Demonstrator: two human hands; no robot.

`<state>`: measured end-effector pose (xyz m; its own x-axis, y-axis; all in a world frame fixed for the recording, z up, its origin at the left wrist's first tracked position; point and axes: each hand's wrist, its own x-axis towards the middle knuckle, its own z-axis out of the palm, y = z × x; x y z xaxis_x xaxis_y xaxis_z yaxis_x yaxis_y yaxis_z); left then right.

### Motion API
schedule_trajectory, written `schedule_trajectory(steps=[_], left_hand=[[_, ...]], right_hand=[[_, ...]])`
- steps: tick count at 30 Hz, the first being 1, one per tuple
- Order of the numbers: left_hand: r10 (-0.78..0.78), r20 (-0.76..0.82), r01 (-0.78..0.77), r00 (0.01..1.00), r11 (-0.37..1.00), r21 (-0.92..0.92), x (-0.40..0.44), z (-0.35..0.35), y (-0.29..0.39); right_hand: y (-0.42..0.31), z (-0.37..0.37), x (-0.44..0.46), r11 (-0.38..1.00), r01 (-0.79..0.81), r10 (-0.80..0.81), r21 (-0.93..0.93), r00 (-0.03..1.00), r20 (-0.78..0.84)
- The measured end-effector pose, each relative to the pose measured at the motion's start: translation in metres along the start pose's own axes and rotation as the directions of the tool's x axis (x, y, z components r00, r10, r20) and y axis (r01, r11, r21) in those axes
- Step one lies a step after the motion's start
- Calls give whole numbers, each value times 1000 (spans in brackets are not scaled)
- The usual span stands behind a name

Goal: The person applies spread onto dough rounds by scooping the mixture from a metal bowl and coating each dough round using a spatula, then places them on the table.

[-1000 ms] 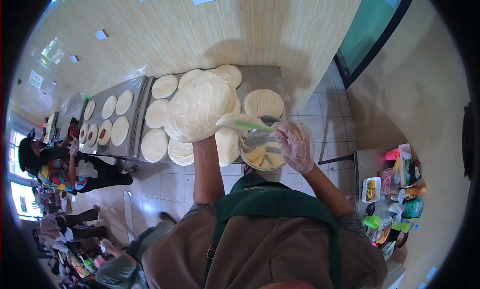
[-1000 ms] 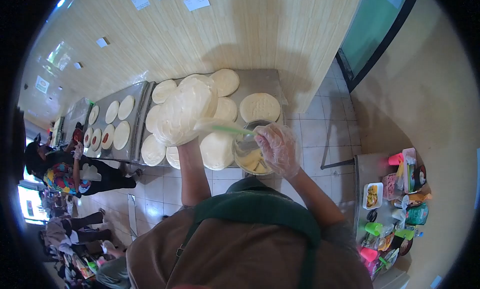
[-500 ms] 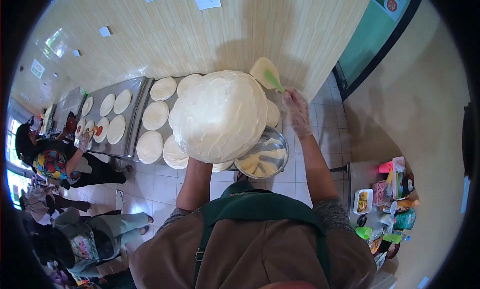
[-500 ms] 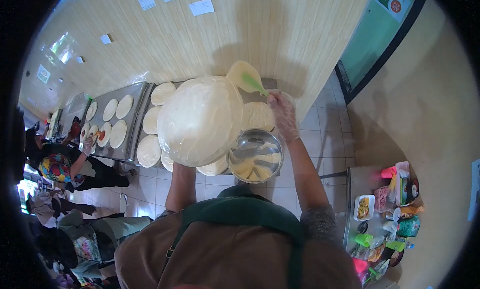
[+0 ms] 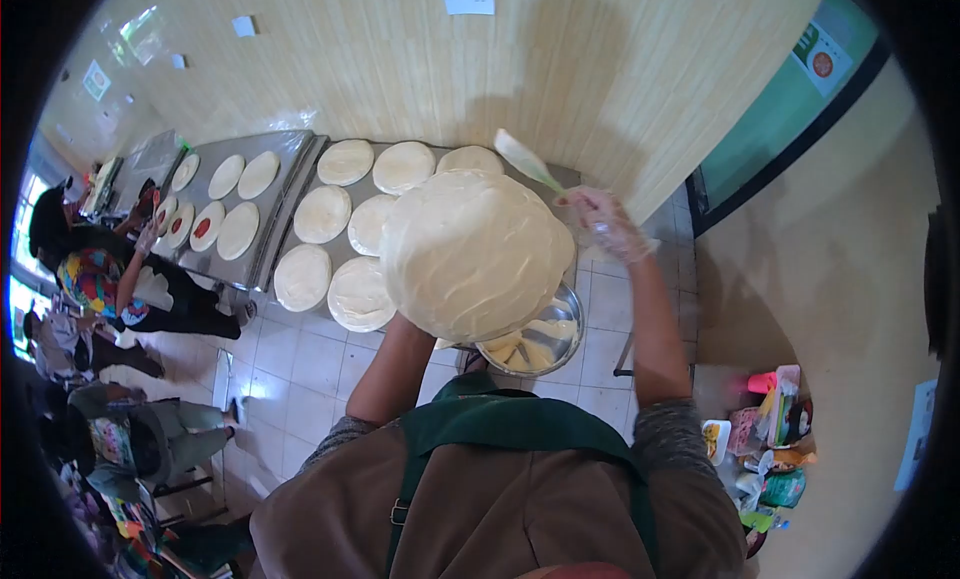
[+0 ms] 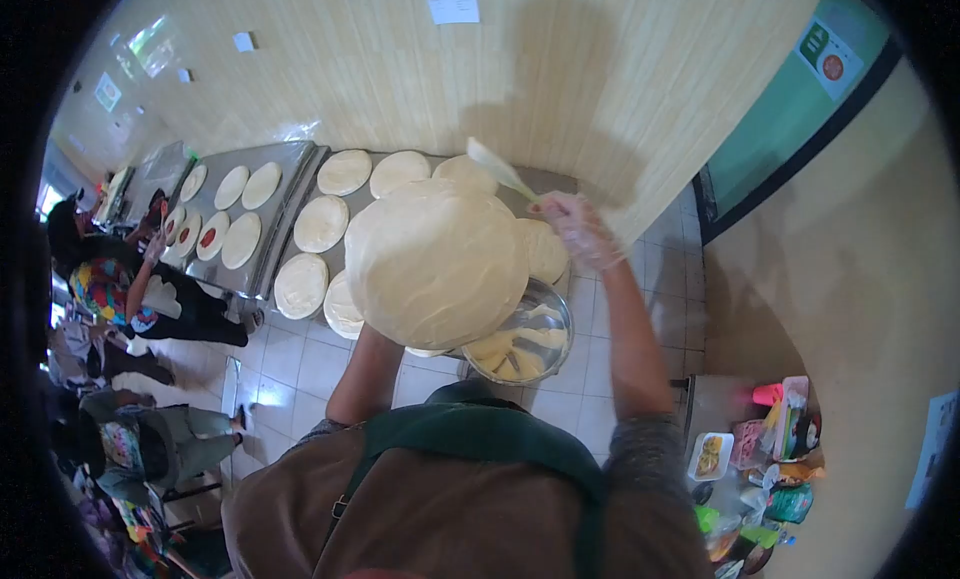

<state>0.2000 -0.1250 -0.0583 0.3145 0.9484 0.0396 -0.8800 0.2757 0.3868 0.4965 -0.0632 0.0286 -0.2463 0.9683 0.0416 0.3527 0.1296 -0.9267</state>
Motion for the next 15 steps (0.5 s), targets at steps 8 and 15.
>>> schedule_trajectory(steps=[8, 15], left_hand=[[-85, 8, 85, 996, 995, -43, 0, 23, -6], [-160, 45, 165, 986, 979, -122, 8, 34, -15]], right_hand=[[-120, -29, 17, 847, 16, 171, -532, 938, 300], [-153, 32, 57, 422, 612, -251, -669, 788, 563]])
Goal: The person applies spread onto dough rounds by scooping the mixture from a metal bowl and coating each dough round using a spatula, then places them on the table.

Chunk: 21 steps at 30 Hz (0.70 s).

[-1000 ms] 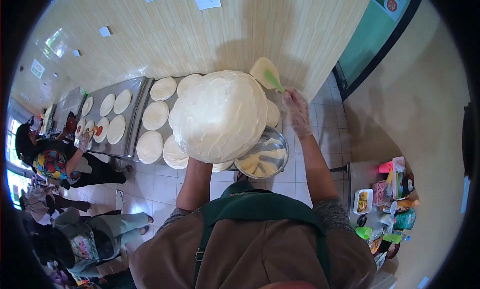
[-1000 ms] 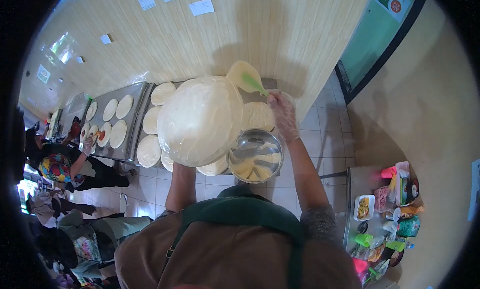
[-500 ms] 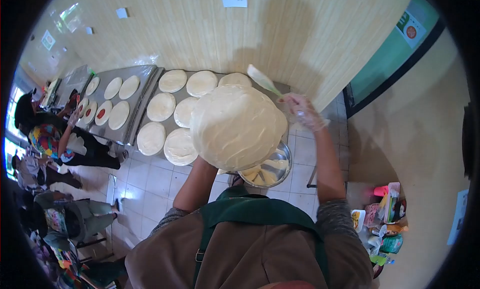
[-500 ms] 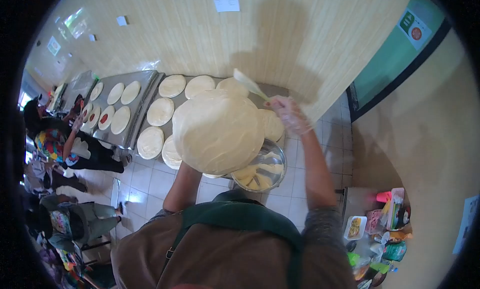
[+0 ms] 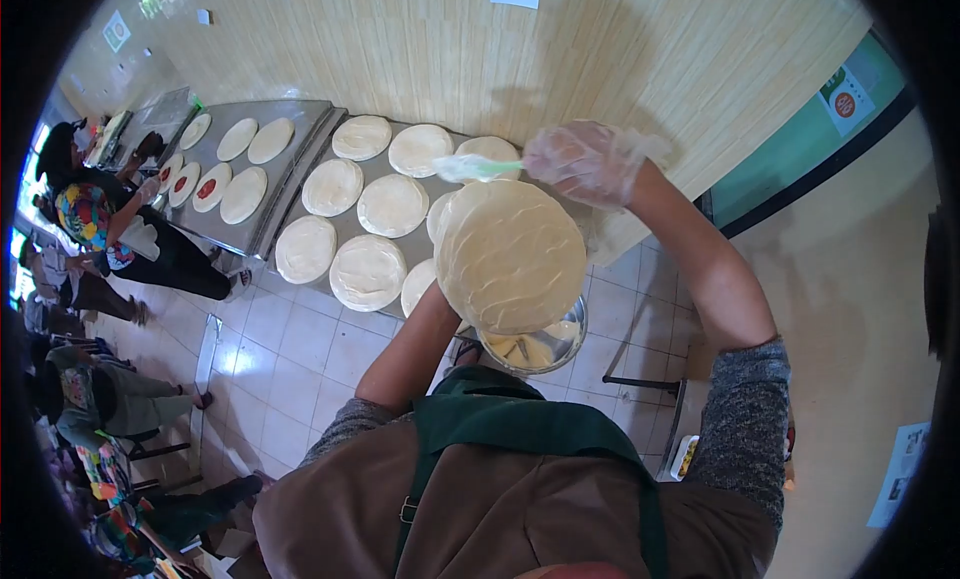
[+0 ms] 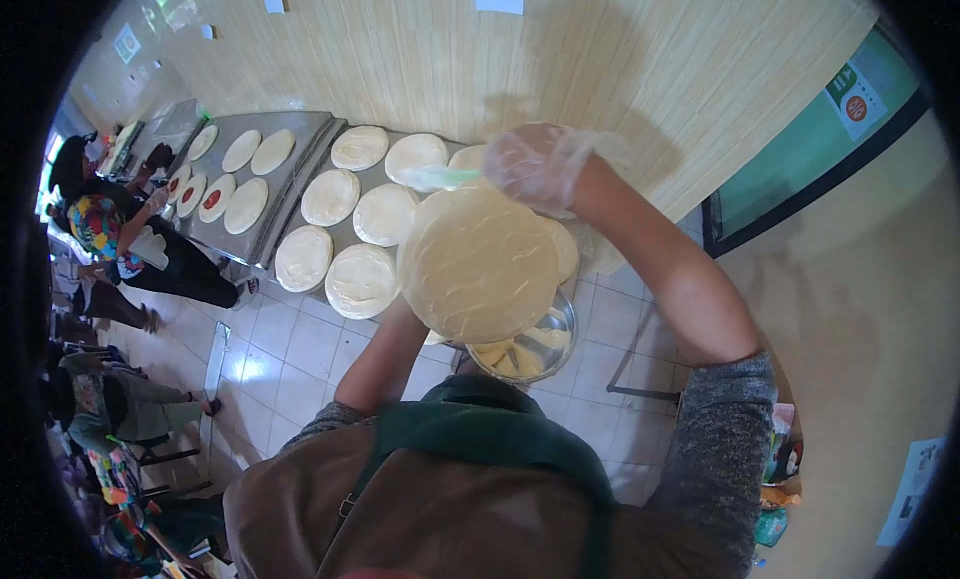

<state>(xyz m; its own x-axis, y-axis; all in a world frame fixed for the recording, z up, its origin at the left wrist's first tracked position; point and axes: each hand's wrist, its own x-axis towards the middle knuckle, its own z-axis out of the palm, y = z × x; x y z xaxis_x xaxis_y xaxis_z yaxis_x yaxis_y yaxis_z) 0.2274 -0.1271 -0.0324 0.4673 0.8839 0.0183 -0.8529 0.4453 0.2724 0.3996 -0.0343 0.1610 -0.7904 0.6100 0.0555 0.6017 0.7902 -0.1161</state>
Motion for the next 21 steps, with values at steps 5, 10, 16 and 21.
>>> schedule_trajectory(steps=[5, 10, 16, 21], left_hand=[[28, 32, -29, 999, 999, 21, 5, 2, -2], [135, 89, -145, 987, 983, 110, 6, 0, 2], [450, 241, -480, 860, 873, 82, 29, -17, -2], [714, 139, -703, 687, 604, 374, 55, -74, 27]], right_hand=[[-84, -12, 9, 989, 112, -97, -101, 986, 136], [-103, -20, -45, 960, 255, -274, -114, 937, -216], [-102, -4, -95, 931, -130, 312, 340, 767, -561], [-141, 66, -140, 883, -178, 447, 435, 607, -658]])
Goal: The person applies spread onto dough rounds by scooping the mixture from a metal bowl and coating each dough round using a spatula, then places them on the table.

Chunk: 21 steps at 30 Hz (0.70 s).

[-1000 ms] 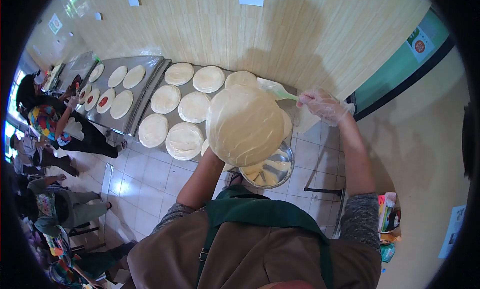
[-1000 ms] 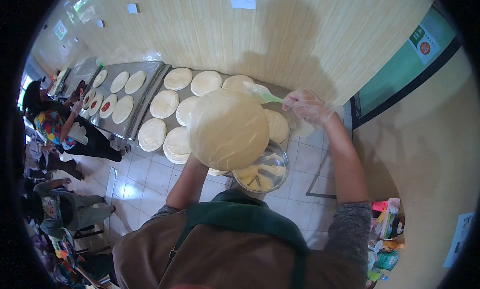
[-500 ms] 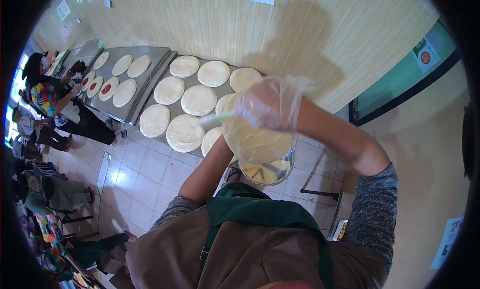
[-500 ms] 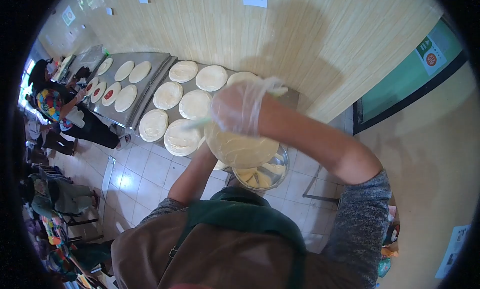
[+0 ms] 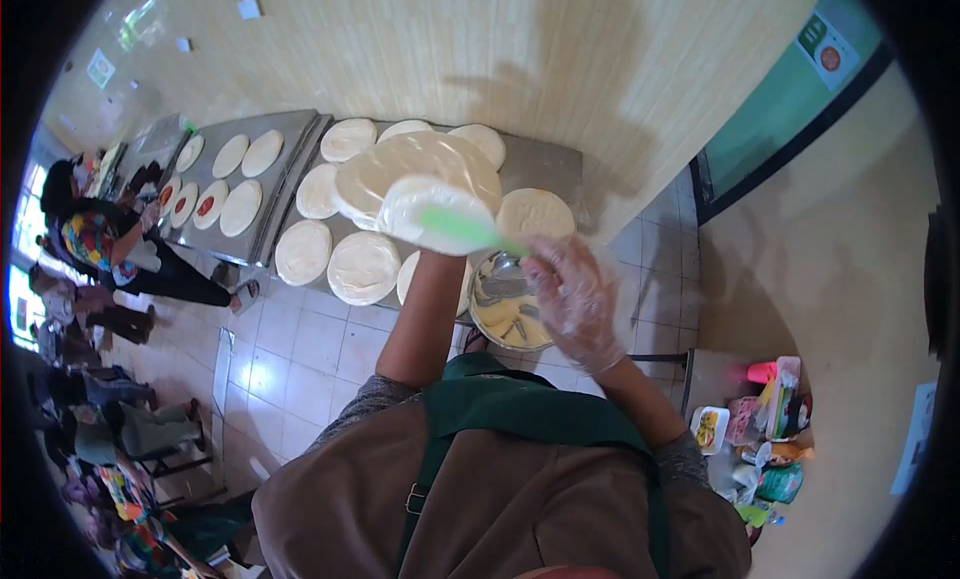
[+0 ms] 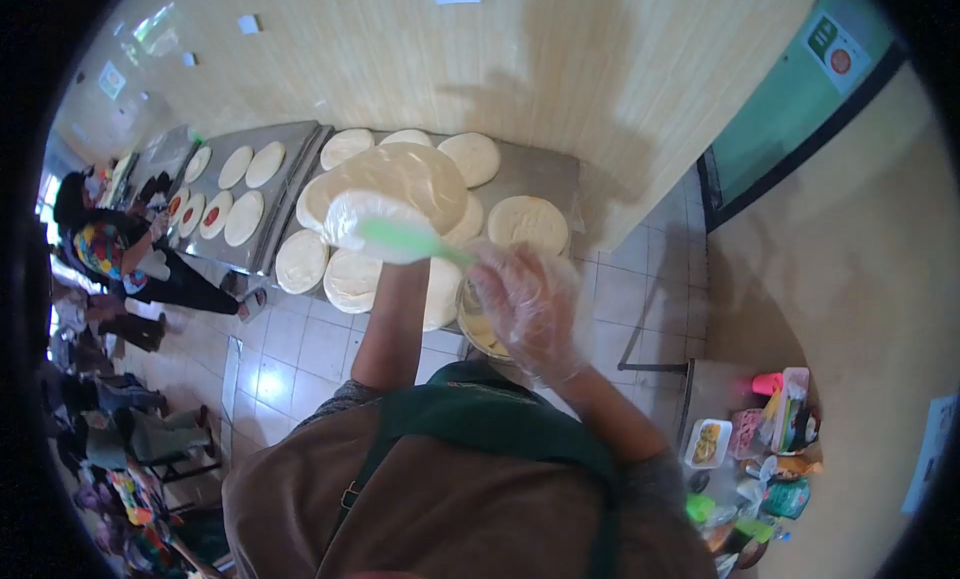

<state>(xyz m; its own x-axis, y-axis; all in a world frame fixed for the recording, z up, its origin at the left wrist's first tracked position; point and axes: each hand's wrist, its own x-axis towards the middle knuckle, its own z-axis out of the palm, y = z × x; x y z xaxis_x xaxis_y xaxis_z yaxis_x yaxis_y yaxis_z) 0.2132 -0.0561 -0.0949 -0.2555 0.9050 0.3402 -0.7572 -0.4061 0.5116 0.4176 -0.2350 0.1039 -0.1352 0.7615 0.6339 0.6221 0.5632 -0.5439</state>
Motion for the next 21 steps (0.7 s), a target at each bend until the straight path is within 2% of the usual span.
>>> schedule_trajectory(steps=[2, 5, 6, 9, 10, 12, 13, 14, 16, 17, 18, 20, 21], left_hand=[[-35, 155, 64, 987, 980, -187, 2, 18, 5], [-41, 376, 213, 926, 879, -427, 0, 68, 36], [-25, 441, 268, 897, 825, -497, -1, 84, 42], [-50, 477, 324, 878, 796, -512, -2, 116, 38], [-77, 461, 325, 884, 811, -487, -5, 121, 33], [-158, 502, 418, 851, 781, -464, -3, 115, 21], [-214, 480, 444, 851, 781, -440, 3, 105, 9], [-270, 456, 472, 848, 777, -417, 7, 95, -2], [-400, 304, 492, 865, 796, -353, 24, 76, -32], [-548, 167, 561, 819, 709, -426, 33, 75, -42], [-685, 36, 604, 727, 615, -507, 43, 87, -47], [-703, 77, 652, 707, 606, -455, 57, 79, -82], [-749, 48, 681, 661, 571, -459, 62, 75, -100]], right_hand=[[10, 1, -16, 999, -20, 20, -35, 1000, 11], [65, 2, -51, 965, -256, 246, -53, 957, -153], [77, -3, -58, 956, -292, 278, -33, 935, -220], [61, -15, -53, 968, -250, 249, 17, 955, -164], [68, -4, -58, 984, -168, 176, 63, 974, -141], [81, 1, -64, 974, -225, 227, 31, 963, -145], [88, 5, -65, 968, -250, 250, 16, 957, -147], [100, 7, -73, 946, -309, 323, 96, 914, -244], [119, -4, -86, 879, -475, 458, 32, 825, -330], [126, -9, -92, 830, -558, 520, 7, 768, -374], [128, -14, -95, 803, -596, 554, 13, 738, -385], [129, -24, -95, 745, -667, 616, 20, 675, -406], [130, -26, -95, 721, -693, 637, -3, 664, -392]])
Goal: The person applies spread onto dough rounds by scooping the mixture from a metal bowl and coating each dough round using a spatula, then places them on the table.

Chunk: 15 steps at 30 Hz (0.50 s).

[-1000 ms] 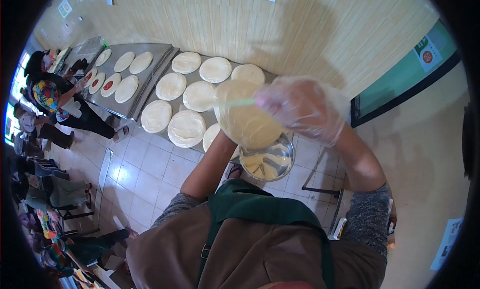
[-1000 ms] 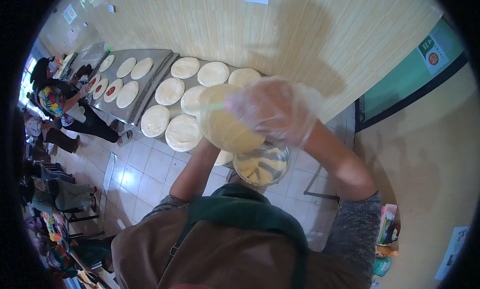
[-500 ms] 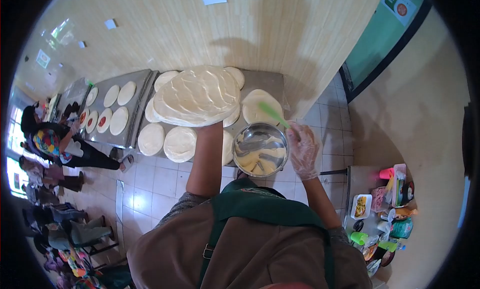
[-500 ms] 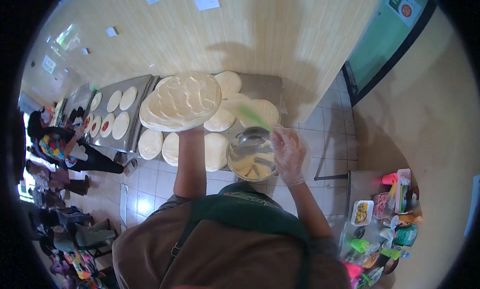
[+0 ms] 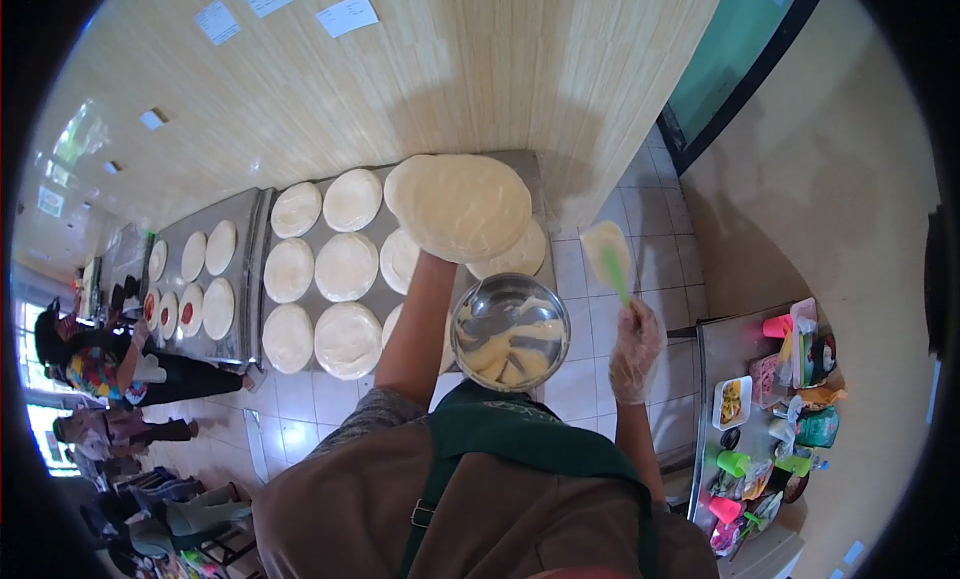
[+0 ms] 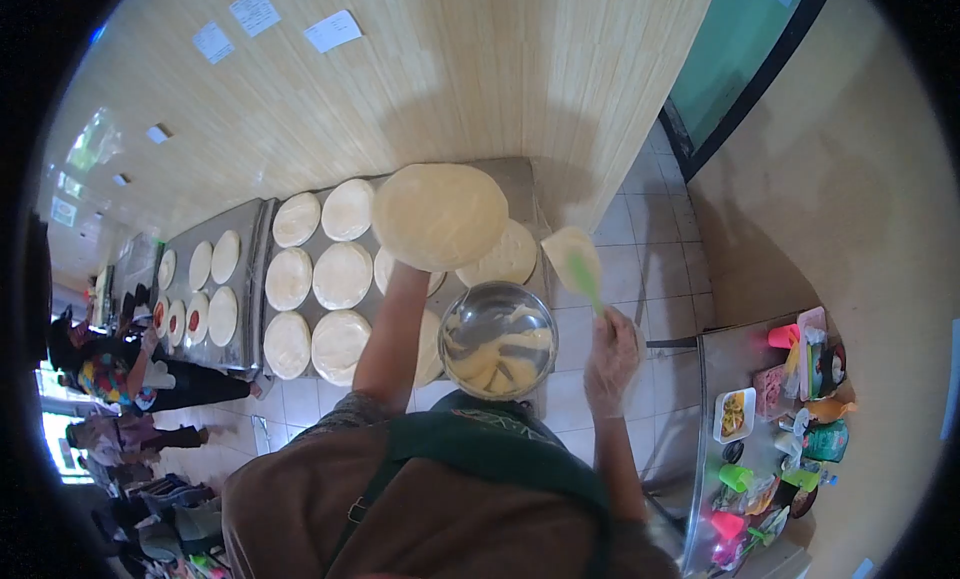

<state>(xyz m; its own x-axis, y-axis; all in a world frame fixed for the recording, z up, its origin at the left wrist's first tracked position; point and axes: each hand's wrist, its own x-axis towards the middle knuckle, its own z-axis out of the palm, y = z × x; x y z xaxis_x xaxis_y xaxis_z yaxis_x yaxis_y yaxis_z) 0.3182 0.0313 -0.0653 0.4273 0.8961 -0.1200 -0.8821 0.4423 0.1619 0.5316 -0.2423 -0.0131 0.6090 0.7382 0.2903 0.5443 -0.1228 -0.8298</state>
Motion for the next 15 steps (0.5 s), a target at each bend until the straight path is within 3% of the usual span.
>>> schedule_trajectory(steps=[2, 5, 8, 9, 10, 13, 15], left_hand=[[-54, 34, 54, 998, 999, 2, 44, -40, -13], [-79, 211, 79, 974, 997, 11, 122, -134, -33], [-10, 336, 19, 942, 999, -25, 194, -229, -56], [21, 317, -11, 948, 999, -35, 211, -251, -61], [48, 276, -38, 960, 998, -43, 216, -247, -62], [148, -127, -142, 981, 989, 50, 206, -199, -53], [93, -291, -115, 952, 992, -60, 187, -197, -44]], right_hand=[[3, 2, 4, 996, -43, 45, -72, 999, 24], [7, 10, 8, 969, -238, 244, -71, 966, 82], [25, 24, 7, 954, -298, 298, -9, 953, 56], [26, 22, 10, 939, -332, 341, -89, 933, 118], [26, 26, 12, 931, -357, 364, -75, 925, 114], [29, 38, 13, 914, -397, 404, -81, 907, 121], [35, 41, 15, 925, -365, 377, -110, 918, 124]])
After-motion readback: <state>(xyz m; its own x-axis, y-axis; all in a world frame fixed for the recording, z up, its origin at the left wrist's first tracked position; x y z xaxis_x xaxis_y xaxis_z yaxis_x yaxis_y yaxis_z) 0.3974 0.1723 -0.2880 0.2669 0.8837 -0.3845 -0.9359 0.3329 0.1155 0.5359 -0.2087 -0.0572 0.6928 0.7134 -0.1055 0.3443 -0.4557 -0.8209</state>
